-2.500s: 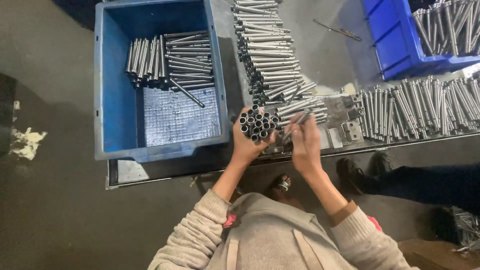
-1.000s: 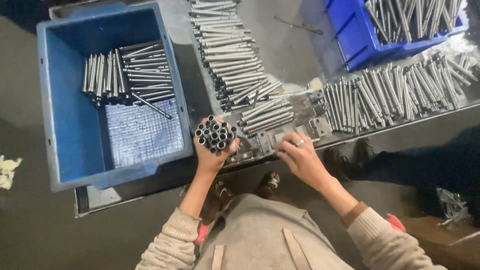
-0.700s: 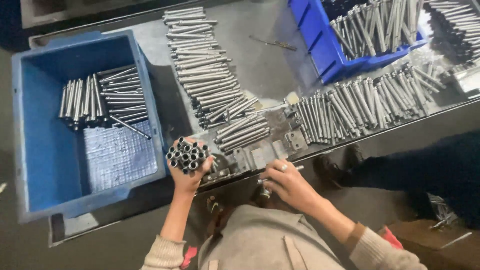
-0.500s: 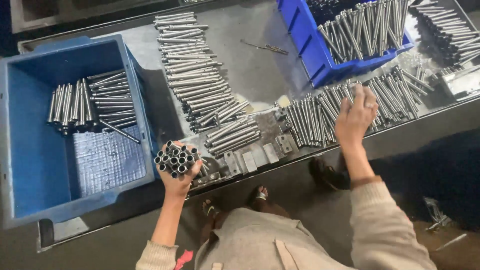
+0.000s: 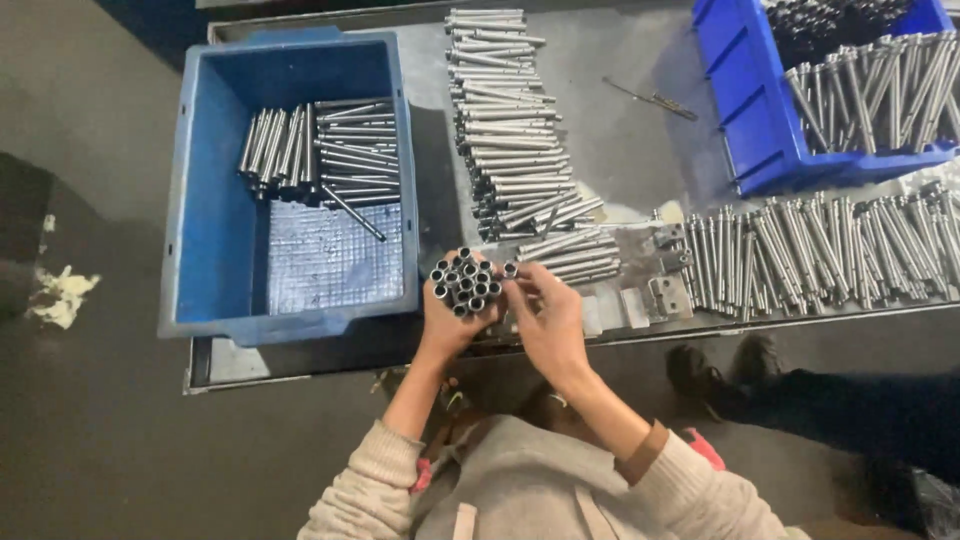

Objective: A worker is manually assembling metal components by inserting long metal rods into a circular multi-hole fixture on a metal workbench in a factory setting.

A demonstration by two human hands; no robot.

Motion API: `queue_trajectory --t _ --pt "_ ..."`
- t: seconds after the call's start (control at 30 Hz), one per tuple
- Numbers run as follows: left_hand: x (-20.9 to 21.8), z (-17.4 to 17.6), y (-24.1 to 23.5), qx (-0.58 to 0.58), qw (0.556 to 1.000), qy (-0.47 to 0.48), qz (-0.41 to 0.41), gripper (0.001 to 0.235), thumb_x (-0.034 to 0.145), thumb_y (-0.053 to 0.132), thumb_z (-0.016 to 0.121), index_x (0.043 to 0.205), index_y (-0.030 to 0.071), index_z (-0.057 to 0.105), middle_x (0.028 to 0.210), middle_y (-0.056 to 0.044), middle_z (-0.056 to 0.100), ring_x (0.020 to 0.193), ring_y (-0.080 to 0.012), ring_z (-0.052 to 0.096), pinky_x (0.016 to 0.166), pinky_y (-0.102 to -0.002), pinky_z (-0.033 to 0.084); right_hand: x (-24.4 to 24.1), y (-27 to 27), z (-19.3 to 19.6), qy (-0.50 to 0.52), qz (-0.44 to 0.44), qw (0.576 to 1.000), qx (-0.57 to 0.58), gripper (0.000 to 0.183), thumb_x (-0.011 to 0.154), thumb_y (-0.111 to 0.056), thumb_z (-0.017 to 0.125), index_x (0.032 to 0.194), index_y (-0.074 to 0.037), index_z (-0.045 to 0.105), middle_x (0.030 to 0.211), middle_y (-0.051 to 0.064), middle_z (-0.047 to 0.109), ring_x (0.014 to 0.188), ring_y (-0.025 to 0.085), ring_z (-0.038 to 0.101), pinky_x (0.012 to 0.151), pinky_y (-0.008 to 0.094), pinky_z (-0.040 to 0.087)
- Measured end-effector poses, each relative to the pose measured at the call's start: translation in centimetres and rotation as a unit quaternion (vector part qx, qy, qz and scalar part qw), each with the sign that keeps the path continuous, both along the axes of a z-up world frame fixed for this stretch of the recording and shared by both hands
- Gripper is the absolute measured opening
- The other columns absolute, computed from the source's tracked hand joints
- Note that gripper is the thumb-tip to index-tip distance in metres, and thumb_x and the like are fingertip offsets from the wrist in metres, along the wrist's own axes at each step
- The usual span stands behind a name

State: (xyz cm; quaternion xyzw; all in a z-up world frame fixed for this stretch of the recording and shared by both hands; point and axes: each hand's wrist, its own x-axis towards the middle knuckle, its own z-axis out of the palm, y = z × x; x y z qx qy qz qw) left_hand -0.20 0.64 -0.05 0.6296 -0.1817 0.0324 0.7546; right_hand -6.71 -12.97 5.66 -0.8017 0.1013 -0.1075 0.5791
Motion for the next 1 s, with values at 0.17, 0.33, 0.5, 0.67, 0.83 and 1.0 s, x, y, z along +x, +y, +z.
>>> queue_trajectory --t 0.17,0.33,0.5,0.67,0.83,1.0 --pt "0.2 0.3 -0.4 -0.015 1.0 0.013 0.021 0.039 0.062 0.014 0.092 0.092 0.008 0.068 0.079 -0.009 0.076 0.076 -0.0204 0.075 0.075 -0.034 0.059 -2.6 0.9 1.7 -0.108 -0.066 0.985 0.113 0.021 0.109 -0.027 0.038 0.11 -0.015 0.056 0.072 0.003 0.055 0.06 0.012 0.053 0.053 0.023 0.044" --pt "0.2 0.2 0.4 0.053 0.998 -0.034 -0.027 0.028 0.081 0.029 0.082 0.097 0.014 0.066 0.096 0.001 0.069 0.095 -0.0169 0.068 0.099 -0.035 0.051 -7.9 4.2 -2.5 0.234 -0.027 0.922 0.308 0.044 0.11 -0.042 0.039 0.092 -0.005 0.056 0.059 -0.003 0.029 0.043 0.006 0.022 0.034 0.022 0.015" --pt "1.0 0.1 0.6 -0.066 0.997 -0.02 -0.04 0.028 0.068 0.005 0.09 0.087 0.007 0.069 0.082 -0.008 0.074 0.075 -0.0209 0.073 0.075 -0.031 0.058 -7.6 4.6 -3.2 0.276 -0.038 0.872 0.402 0.039 0.114 -0.032 0.032 0.096 -0.005 0.052 0.063 -0.007 0.022 0.039 0.002 0.022 0.025 0.018 0.02" --pt "1.2 -0.2 0.6 -0.071 0.996 -0.031 -0.051 0.029 0.068 0.006 0.091 0.087 0.008 0.069 0.084 -0.008 0.074 0.076 -0.019 0.072 0.076 -0.03 0.057 -6.8 4.4 -2.5 0.29 -0.025 0.867 0.405 0.037 0.113 -0.036 0.033 0.093 -0.008 0.049 0.062 -0.008 0.021 0.038 0.002 0.021 0.025 0.017 0.02" --pt "0.9 -0.4 0.6 -0.086 0.994 -0.033 -0.063 0.033 0.067 0.004 0.092 0.091 0.007 0.068 0.085 -0.009 0.074 0.078 -0.0181 0.072 0.076 -0.03 0.057 -7.6 4.9 -1.3 0.312 -0.034 0.855 0.413 0.038 0.114 -0.039 0.033 0.091 -0.011 0.044 0.067 -0.007 0.019 0.042 0.004 0.018 0.03 0.019 0.017" --pt "0.9 0.5 0.7 -0.081 0.994 -0.021 -0.064 0.034 0.071 0.003 0.091 0.092 0.005 0.064 0.083 -0.01 0.074 0.076 -0.0179 0.071 0.075 -0.032 0.057 -9.1 2.2 -2.2 0.201 0.11 0.97 -0.082 0.026 0.105 -0.028 0.047 0.114 -0.014 0.067 0.061 0.01 0.066 0.057 0.023 0.059 0.058 0.038 0.053"
